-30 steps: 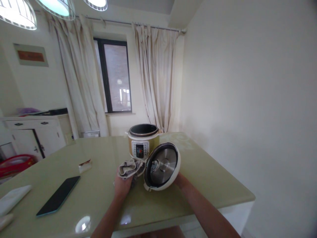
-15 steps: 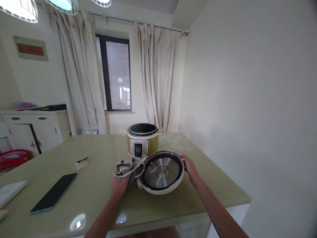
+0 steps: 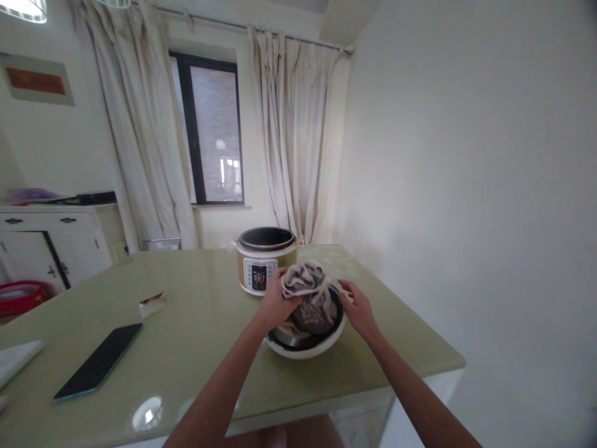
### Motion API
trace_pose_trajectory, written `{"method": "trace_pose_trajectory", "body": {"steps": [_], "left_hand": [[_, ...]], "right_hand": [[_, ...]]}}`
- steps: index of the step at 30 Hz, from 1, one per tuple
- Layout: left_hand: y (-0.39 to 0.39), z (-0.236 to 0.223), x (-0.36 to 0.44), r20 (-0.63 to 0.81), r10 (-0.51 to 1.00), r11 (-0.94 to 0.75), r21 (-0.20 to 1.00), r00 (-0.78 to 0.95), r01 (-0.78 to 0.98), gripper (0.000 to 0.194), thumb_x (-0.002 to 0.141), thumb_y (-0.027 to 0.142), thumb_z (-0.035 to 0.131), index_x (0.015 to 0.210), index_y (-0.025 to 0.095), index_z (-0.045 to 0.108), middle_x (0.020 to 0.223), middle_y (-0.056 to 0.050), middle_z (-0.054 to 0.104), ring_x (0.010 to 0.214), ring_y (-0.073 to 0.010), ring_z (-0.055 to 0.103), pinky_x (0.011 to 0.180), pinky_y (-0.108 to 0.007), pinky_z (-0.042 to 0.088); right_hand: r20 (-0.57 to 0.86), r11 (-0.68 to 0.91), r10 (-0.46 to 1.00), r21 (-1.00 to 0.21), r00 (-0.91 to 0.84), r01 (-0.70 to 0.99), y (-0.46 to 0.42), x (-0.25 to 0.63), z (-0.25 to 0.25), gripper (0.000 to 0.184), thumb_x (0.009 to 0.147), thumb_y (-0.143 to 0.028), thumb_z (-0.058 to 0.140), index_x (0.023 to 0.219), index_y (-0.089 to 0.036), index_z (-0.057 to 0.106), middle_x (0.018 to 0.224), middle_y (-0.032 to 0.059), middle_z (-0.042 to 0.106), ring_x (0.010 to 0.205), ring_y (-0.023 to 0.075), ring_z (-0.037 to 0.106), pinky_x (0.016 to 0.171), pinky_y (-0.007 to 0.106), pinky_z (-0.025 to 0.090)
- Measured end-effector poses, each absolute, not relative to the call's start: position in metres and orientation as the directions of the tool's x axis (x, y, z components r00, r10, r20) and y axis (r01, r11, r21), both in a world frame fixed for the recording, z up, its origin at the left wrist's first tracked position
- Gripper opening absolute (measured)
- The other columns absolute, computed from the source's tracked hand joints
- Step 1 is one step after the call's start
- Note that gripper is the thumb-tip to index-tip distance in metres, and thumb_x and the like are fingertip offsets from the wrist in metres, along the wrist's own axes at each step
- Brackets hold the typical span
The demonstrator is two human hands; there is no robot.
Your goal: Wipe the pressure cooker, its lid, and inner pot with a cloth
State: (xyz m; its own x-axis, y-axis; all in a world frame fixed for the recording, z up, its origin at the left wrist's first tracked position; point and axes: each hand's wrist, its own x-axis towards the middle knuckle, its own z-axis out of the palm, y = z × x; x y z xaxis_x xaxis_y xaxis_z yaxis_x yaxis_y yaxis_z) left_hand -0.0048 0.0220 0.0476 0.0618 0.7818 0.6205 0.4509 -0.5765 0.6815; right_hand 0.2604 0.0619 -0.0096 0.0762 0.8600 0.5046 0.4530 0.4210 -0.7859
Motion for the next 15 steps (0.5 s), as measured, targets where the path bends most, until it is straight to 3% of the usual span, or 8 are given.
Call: {"method": "trace_pose_trajectory", "body": {"steps": [2,4,7,9,12,15], "left_hand": [[0.022,0.026,-0.016,0.522,0.807,-0.574,0.585,0.276,0.573,0.059,0.066,0.045,0.091,0.121,0.028,0.077,0.143,-0.014,0.063,0.141,-0.0397,0.049,0.122,-0.061,0.033],[0.022,0.004,-0.032,0.469,0.822,-0.564,0.594,0.322,0.574,0.068,0.071,0.052,0.088,0.134,0.033,0.072,0.151,-0.011,0.059,0.144,-0.0377,0.048,0.125,-0.061,0.028],[0.027,-0.030,-0.051,0.507,0.860,-0.455,0.723,0.048,0.520,0.056,0.093,0.057,0.062,0.142,0.029,0.065,0.155,-0.011,0.056,0.148,-0.0302,0.046,0.127,-0.053,0.029],[0.032,-0.050,-0.054,0.487,0.858,-0.354,0.791,-0.164,0.500,0.054,0.100,0.054,0.050,0.144,0.025,0.063,0.156,-0.012,0.055,0.150,-0.0286,0.044,0.126,-0.053,0.030],[0.036,-0.073,-0.048,0.421,0.890,-0.294,0.823,-0.174,0.487,0.055,0.097,0.050,0.053,0.145,0.023,0.060,0.152,-0.013,0.059,0.147,-0.0298,0.049,0.124,-0.054,0.034],[0.031,-0.080,-0.042,0.447,0.895,-0.387,0.791,-0.015,0.473,0.059,0.090,0.047,0.066,0.145,0.026,0.060,0.150,-0.012,0.061,0.145,-0.0310,0.051,0.125,-0.054,0.033]], "right_hand": [[0.540,0.435,0.840,-0.721,0.044,0.539,0.062,0.264,-0.007,0.047,0.090,-0.046,0.055,0.126,-0.021,0.071,0.129,0.0131,0.072,0.121,0.0315,0.066,0.106,0.052,0.050],[0.592,0.451,0.805,-0.633,0.019,0.629,0.061,0.265,-0.002,0.043,0.090,-0.037,0.052,0.125,-0.020,0.071,0.130,0.0138,0.071,0.124,0.0319,0.063,0.112,0.054,0.045],[0.655,0.477,0.755,-0.502,-0.042,0.721,0.057,0.256,0.012,0.042,0.092,-0.025,0.047,0.125,-0.020,0.071,0.130,0.0145,0.070,0.127,0.0322,0.060,0.115,0.054,0.041],[0.642,0.507,0.755,-0.440,-0.135,0.741,0.051,0.242,0.027,0.040,0.096,-0.026,0.046,0.125,-0.021,0.072,0.129,0.0141,0.070,0.125,0.0319,0.060,0.112,0.052,0.042],[0.506,0.578,0.777,-0.341,-0.374,0.741,0.042,0.213,0.048,0.041,0.099,-0.043,0.056,0.132,-0.024,0.071,0.134,0.0144,0.069,0.124,0.0339,0.060,0.112,0.051,0.041],[0.248,0.673,0.740,-0.280,-0.625,0.685,0.035,0.182,0.059,0.075,0.088,-0.066,0.069,0.151,-0.029,0.058,0.145,0.0158,0.063,0.131,0.0383,0.058,0.113,0.052,0.040]]}}
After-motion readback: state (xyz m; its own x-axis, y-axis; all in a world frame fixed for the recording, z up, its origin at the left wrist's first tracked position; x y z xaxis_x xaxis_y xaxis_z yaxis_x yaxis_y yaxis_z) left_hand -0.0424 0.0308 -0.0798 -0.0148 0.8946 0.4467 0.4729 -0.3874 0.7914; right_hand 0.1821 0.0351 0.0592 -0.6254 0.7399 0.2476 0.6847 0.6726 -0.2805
